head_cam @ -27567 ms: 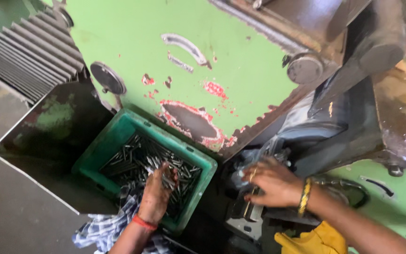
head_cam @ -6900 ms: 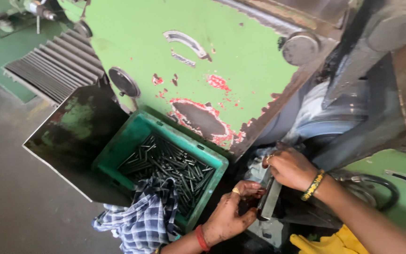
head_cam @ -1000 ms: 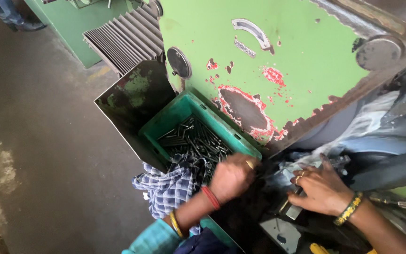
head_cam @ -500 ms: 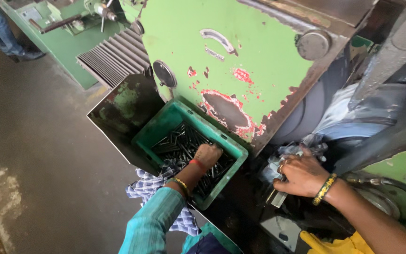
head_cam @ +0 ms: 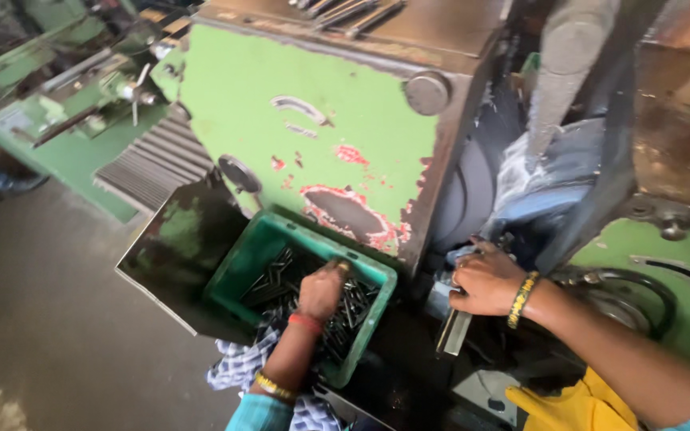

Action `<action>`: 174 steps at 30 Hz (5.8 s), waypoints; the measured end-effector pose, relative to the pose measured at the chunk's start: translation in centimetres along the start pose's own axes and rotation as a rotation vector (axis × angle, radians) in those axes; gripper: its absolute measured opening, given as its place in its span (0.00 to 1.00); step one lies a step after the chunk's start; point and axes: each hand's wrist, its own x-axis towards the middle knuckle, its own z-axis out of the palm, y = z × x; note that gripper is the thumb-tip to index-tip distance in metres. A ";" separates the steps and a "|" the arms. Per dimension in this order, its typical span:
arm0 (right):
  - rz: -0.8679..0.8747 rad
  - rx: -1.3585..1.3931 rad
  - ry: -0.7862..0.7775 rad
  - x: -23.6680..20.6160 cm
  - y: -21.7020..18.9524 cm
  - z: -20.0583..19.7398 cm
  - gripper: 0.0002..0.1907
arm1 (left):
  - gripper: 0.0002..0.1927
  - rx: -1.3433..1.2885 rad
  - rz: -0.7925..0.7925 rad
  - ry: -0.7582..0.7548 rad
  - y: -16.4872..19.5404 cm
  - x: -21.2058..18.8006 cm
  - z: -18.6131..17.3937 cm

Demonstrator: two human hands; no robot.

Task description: The person repeatedly picks up small metal rods from a green bin and presses them against a rotating grinding wheel. After each contact, the person returns the rod to the bin and selects another. The process is continuous and repetitive throughout the clip.

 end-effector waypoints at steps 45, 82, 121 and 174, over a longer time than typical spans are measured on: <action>-0.091 0.204 0.123 -2.5 -0.4 -1.5 0.26 | 0.25 -1.348 -0.057 -0.246 17.6 -5.0 -9.1; 0.088 -0.058 -0.159 -1.5 -0.2 -1.2 0.23 | 0.09 -0.687 -0.187 0.165 7.0 -1.9 -10.3; 0.073 -0.106 -0.356 -2.4 -4.6 -3.5 0.30 | 0.16 -0.935 -0.013 -0.038 15.9 -2.9 -8.6; -0.004 0.116 0.158 -1.2 1.0 -0.3 0.08 | 0.12 -1.520 -0.315 -0.358 17.3 1.0 -4.8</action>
